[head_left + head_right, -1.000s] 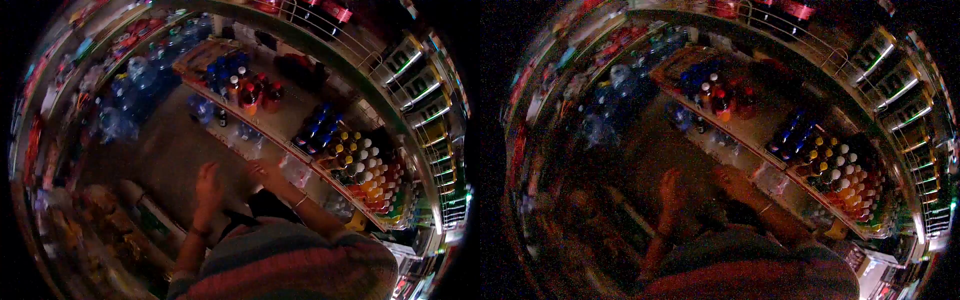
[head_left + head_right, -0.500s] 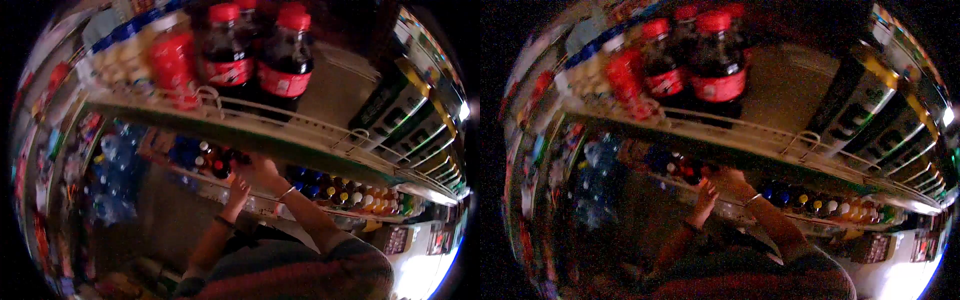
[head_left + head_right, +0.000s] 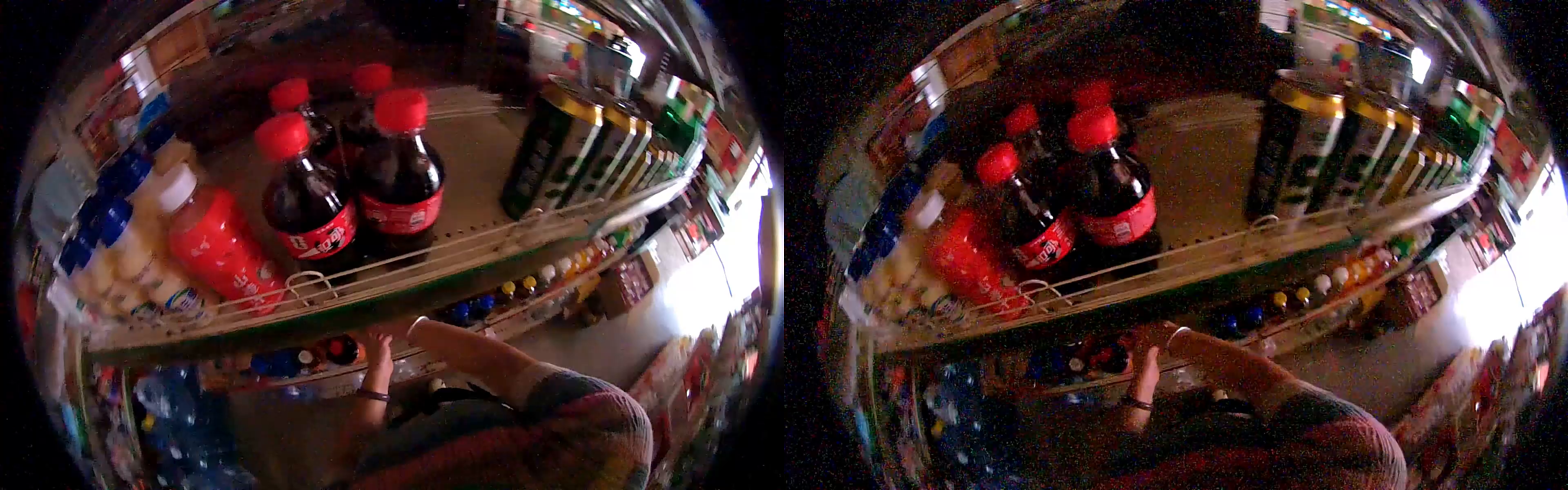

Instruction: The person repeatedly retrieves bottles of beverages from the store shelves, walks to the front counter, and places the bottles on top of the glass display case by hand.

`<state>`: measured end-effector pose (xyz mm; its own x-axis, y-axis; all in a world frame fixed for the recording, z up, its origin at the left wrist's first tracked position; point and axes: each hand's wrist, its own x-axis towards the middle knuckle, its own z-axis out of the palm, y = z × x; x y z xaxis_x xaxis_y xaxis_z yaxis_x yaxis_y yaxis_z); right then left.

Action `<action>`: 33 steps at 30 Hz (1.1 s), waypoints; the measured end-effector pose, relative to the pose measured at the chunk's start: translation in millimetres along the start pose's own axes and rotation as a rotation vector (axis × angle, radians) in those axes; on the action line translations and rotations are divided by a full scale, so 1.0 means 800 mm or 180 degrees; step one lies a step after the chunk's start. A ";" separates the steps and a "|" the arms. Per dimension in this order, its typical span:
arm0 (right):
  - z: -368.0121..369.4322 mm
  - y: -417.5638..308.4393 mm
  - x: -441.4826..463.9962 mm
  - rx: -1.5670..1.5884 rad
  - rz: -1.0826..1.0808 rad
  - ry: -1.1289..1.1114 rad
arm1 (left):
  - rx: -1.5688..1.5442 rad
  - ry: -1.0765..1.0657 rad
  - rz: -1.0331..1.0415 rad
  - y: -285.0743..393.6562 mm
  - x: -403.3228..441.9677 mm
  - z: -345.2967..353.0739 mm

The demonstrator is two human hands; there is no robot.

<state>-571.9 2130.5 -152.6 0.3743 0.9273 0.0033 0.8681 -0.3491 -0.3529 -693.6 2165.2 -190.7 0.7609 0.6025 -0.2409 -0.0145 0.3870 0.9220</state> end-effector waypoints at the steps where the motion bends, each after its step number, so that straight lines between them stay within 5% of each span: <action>1: 0.002 -0.003 0.004 0.0058 0.0079 -0.0015 | -0.0030 -0.0067 0.0096 -0.014 0.003 -0.005; 5: 0.005 -0.010 0.017 0.0322 0.0367 0.0054 | -0.0176 -0.0355 0.0444 -0.081 0.012 -0.041; 10: -0.025 -0.015 -0.009 0.0696 0.0941 0.0463 | -0.1612 -0.0383 -0.0469 -0.003 -0.019 -0.006; 14: -0.066 -0.059 -0.050 0.0080 0.0746 0.0755 | -0.2331 -0.0624 -0.0826 0.038 -0.048 0.004; 17: -0.114 -0.089 -0.106 -0.0126 0.0341 0.1038 | -0.2993 -0.0019 -0.1552 0.092 -0.105 0.021; 19: -0.145 -0.106 -0.145 0.0068 0.0171 0.1380 | -0.2850 -0.0602 -0.1519 0.035 -0.098 -0.002; 21: -0.187 -0.139 -0.211 0.0605 -0.0142 0.1872 | -0.2565 -0.0196 -0.1962 0.057 -0.139 0.012; 24: -0.233 -0.175 -0.305 0.0933 0.0177 0.1964 | -0.2176 -0.0980 -0.2028 0.002 -0.143 -0.008; 26: -0.239 -0.176 -0.359 0.1217 0.0332 0.2216 | -0.1740 -0.1805 -0.1686 0.037 -0.191 0.040; 29: -0.248 -0.166 -0.446 0.1348 0.0207 0.2317 | -0.1864 -0.2804 -0.2423 0.075 -0.263 0.130; 33: -0.268 -0.158 -0.571 0.1085 0.0971 0.2785 | -0.1918 -0.2423 -0.3403 0.047 -0.338 0.246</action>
<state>-782.7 1721.9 91.0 0.7948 0.3293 0.5097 0.6053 -0.3717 -0.7039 -772.6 1879.1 -31.4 0.7339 -0.5956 -0.3265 0.6524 0.7519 0.0949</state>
